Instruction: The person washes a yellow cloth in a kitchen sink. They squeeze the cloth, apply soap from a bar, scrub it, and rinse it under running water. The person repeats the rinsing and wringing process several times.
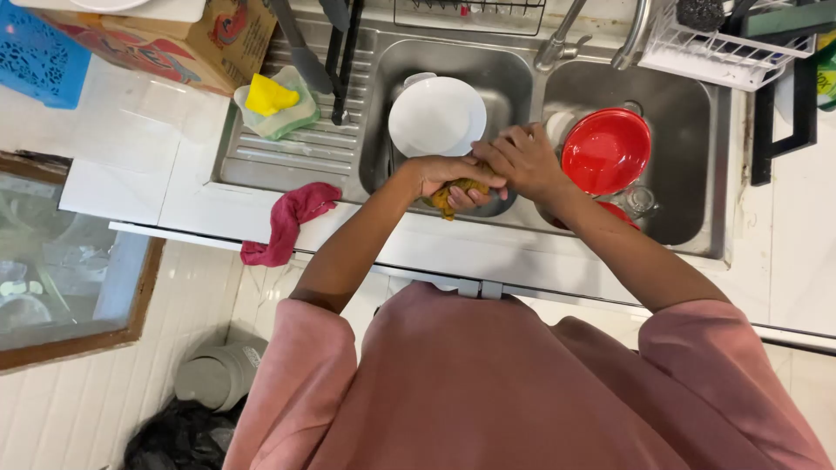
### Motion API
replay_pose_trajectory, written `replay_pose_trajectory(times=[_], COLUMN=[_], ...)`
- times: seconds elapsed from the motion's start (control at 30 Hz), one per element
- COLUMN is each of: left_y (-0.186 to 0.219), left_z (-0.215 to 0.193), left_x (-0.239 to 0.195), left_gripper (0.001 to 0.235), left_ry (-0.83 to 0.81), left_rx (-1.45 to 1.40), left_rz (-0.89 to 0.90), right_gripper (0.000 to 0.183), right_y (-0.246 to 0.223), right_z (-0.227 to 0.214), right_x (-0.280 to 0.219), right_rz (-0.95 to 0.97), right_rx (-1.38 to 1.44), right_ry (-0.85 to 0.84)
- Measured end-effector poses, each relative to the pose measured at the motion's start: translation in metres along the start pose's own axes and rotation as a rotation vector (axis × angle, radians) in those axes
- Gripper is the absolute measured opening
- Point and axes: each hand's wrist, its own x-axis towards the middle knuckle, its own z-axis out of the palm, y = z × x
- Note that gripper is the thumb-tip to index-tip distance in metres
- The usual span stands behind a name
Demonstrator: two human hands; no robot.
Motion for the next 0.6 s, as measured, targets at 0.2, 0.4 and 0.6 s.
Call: replay_pose_trajectory(times=[0.2, 0.4, 0.6], left_y=[0.022, -0.035, 0.008], left_z=[0.038, -0.057, -0.018], left_x=[-0.026, 0.024, 0.001], left_gripper=[0.103, 0.086, 0.078], left_ry=[0.633, 1.072, 1.267], left_rx=[-0.007, 1.13, 1.341], left_rz=[-0.045, 0.497, 0.321], right_gripper=[0.02, 0.025, 0.026], right_y=[-0.014, -0.018, -0.022], right_z=[0.018, 0.061, 0.035], right_x=[0.012, 0.015, 0.056], right_rz=[0.064, 0.388, 0.699], right_rx=[0.035, -0.027, 0.226], right_ry=[-0.112, -0.394, -0.619])
